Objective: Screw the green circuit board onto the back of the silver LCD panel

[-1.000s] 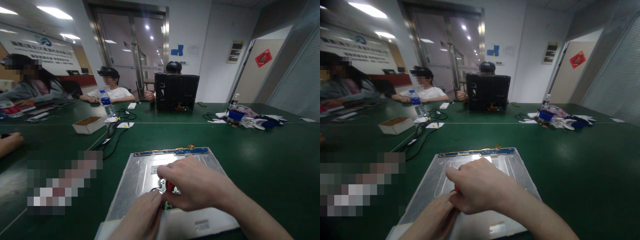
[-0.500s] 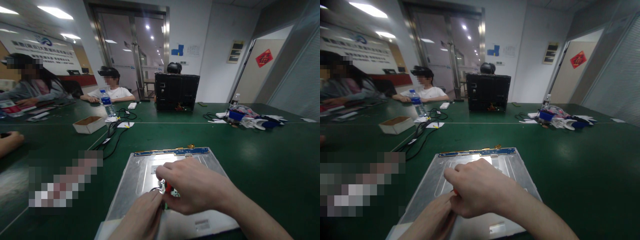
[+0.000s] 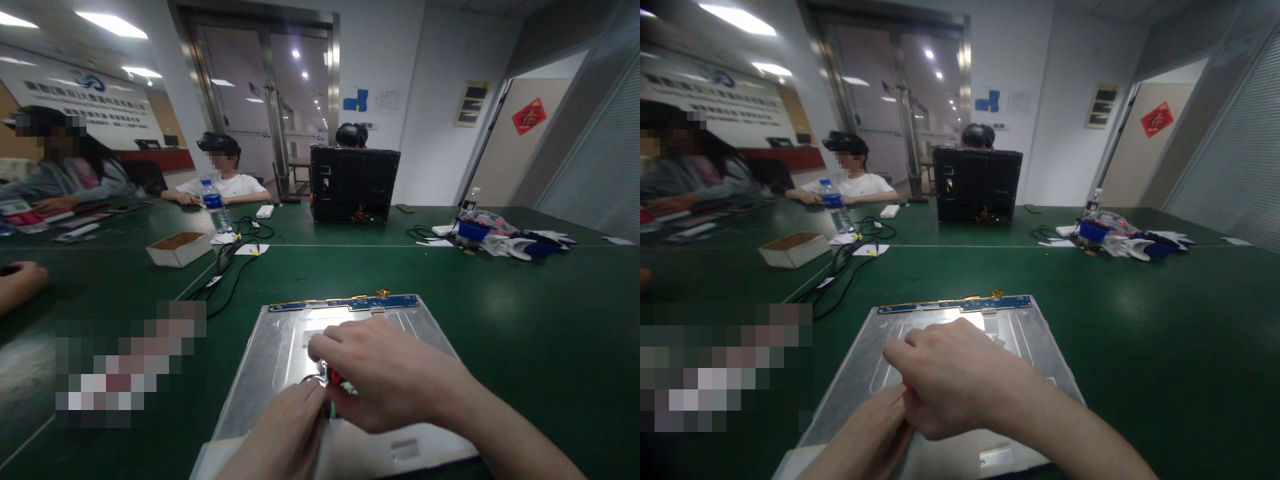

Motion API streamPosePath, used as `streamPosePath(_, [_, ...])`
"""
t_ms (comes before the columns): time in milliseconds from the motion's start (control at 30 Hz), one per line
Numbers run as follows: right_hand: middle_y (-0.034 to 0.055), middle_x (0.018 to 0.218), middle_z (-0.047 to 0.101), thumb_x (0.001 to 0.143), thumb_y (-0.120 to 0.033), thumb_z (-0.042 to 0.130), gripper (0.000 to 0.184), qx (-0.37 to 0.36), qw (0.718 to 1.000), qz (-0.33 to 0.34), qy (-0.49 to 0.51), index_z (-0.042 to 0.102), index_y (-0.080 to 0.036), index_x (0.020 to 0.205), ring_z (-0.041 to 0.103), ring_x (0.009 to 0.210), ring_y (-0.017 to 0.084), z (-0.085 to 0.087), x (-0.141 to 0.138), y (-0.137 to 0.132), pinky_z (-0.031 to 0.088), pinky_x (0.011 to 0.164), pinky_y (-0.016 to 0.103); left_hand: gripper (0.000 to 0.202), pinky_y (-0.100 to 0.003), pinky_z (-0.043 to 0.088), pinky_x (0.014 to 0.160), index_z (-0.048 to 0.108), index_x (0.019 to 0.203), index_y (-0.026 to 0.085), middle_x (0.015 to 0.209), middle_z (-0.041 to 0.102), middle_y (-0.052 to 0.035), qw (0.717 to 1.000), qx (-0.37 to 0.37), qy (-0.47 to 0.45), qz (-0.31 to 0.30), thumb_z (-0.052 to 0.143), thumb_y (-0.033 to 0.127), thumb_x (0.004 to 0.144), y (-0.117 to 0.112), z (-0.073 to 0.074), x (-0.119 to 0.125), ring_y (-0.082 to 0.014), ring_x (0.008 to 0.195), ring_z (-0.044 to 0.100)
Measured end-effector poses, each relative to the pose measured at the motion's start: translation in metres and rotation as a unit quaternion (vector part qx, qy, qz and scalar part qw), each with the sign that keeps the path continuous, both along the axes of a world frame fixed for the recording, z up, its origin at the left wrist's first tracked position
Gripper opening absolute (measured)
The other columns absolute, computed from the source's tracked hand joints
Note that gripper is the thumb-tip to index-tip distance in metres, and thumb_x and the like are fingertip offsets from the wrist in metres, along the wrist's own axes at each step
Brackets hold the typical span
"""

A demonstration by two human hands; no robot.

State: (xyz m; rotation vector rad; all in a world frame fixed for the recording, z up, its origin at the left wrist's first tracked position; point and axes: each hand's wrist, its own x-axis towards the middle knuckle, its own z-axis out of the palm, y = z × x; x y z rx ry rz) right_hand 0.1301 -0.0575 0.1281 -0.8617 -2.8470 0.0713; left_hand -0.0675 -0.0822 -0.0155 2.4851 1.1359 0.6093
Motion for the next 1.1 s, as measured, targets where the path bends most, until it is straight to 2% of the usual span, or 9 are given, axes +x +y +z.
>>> streamPosePath(167, [0.0017, 0.076, 0.07, 0.093, -0.047, 0.058, 0.028, -0.01, 1.0, -0.014, -0.015, 0.059, -0.021, 0.099, 0.059, 0.06, 0.016, -0.0019, -0.0032, 0.0007, 0.022, 0.05, 0.027, 0.024, -0.033, 0.053, 0.075, 0.061, 0.099, 0.022, 0.098, 0.07, -0.006, 1.0, -0.003, -0.005, -0.013, 0.042, 0.012, 0.087, 0.0001, -0.0002, -0.001, -0.0227, 0.087, 0.068])
streamPosePath(300, [0.0022, 0.075, 0.071, 0.098, -0.041, 0.054, 0.023, -0.013, 0.999, -0.037, -0.026, 0.062, -0.02, 0.097, 0.059, 0.06, 0.015, -0.0008, -0.0058, 0.0008, 0.024, 0.052, 0.026, 0.024, -0.032, 0.053, 0.075, 0.061, 0.098, 0.021, 0.099, 0.07, -0.0066, 1.0, -0.011, -0.004, 0.0, 0.043, 0.011, 0.087, -0.001, 0.0043, -0.0014, -0.0221, 0.086, 0.068])
streamPosePath(400, [0.0027, 0.082, 0.071, 0.092, -0.031, 0.056, 0.014, -0.014, 1.0, -0.02, -0.017, 0.06, -0.019, 0.099, 0.059, 0.061, 0.015, 0.0023, -0.0044, -0.001, 0.023, 0.048, 0.027, 0.023, -0.033, 0.053, 0.076, 0.06, 0.097, 0.02, 0.096, 0.07, -0.0077, 1.0, 0.006, -0.016, -0.006, 0.041, 0.012, 0.087, -0.0014, 0.0038, -0.0011, -0.0226, 0.084, 0.067])
streamPosePath(467, [0.0026, 0.085, 0.07, 0.087, -0.029, 0.058, 0.016, -0.019, 1.0, -0.005, -0.008, 0.058, -0.018, 0.1, 0.058, 0.062, 0.015, 0.0034, -0.0029, -0.0019, 0.023, 0.047, 0.028, 0.022, -0.034, 0.054, 0.074, 0.06, 0.097, 0.02, 0.095, 0.07, -0.008, 1.0, 0.01, -0.014, -0.007, 0.041, 0.013, 0.088, -0.0009, 0.0017, -0.0007, -0.0228, 0.082, 0.067])
streamPosePath(700, [0.0007, 0.077, 0.071, 0.092, -0.049, 0.061, 0.03, -0.011, 1.0, -0.012, -0.005, 0.058, -0.02, 0.099, 0.064, 0.062, 0.018, -0.0025, -0.0018, 0.0022, 0.021, 0.047, 0.028, 0.024, -0.033, 0.052, 0.076, 0.061, 0.099, 0.02, 0.099, 0.069, -0.0075, 1.0, -0.019, 0.005, -0.016, 0.04, 0.012, 0.091, 0.0012, -0.002, -0.0008, -0.0228, 0.088, 0.067])
streamPosePath(833, [0.0002, 0.072, 0.071, 0.096, -0.051, 0.058, 0.03, -0.015, 0.999, -0.027, -0.014, 0.061, -0.021, 0.097, 0.065, 0.061, 0.019, -0.0016, -0.0014, 0.0033, 0.024, 0.049, 0.027, 0.025, -0.036, 0.053, 0.076, 0.062, 0.102, 0.019, 0.098, 0.069, -0.0089, 0.999, -0.031, 0.017, -0.002, 0.042, 0.012, 0.089, 0.0013, 0.0039, -0.0001, -0.0243, 0.088, 0.067])
streamPosePath(933, [0.0008, 0.072, 0.071, 0.097, -0.048, 0.056, 0.028, -0.012, 0.999, -0.03, -0.025, 0.061, -0.021, 0.096, 0.064, 0.06, 0.018, 0.0014, -0.0021, 0.0023, 0.023, 0.049, 0.027, 0.027, -0.035, 0.053, 0.075, 0.062, 0.103, 0.02, 0.1, 0.07, -0.0088, 1.0, -0.023, 0.015, -0.007, 0.043, 0.01, 0.086, 0.0009, 0.0066, 0.0003, -0.0246, 0.089, 0.067])
streamPosePath(1100, [0.0026, 0.085, 0.074, 0.09, -0.03, 0.06, 0.018, -0.051, 0.998, -0.017, -0.029, 0.06, -0.019, 0.105, 0.064, 0.066, 0.017, 0.0051, -0.0001, 0.0031, 0.026, 0.05, 0.027, 0.023, -0.034, 0.053, 0.074, 0.06, 0.1, 0.02, 0.096, 0.069, -0.0081, 1.0, -0.008, 0.003, -0.008, 0.041, 0.012, 0.09, -0.0004, 0.0038, -0.0005, -0.0229, 0.083, 0.067])
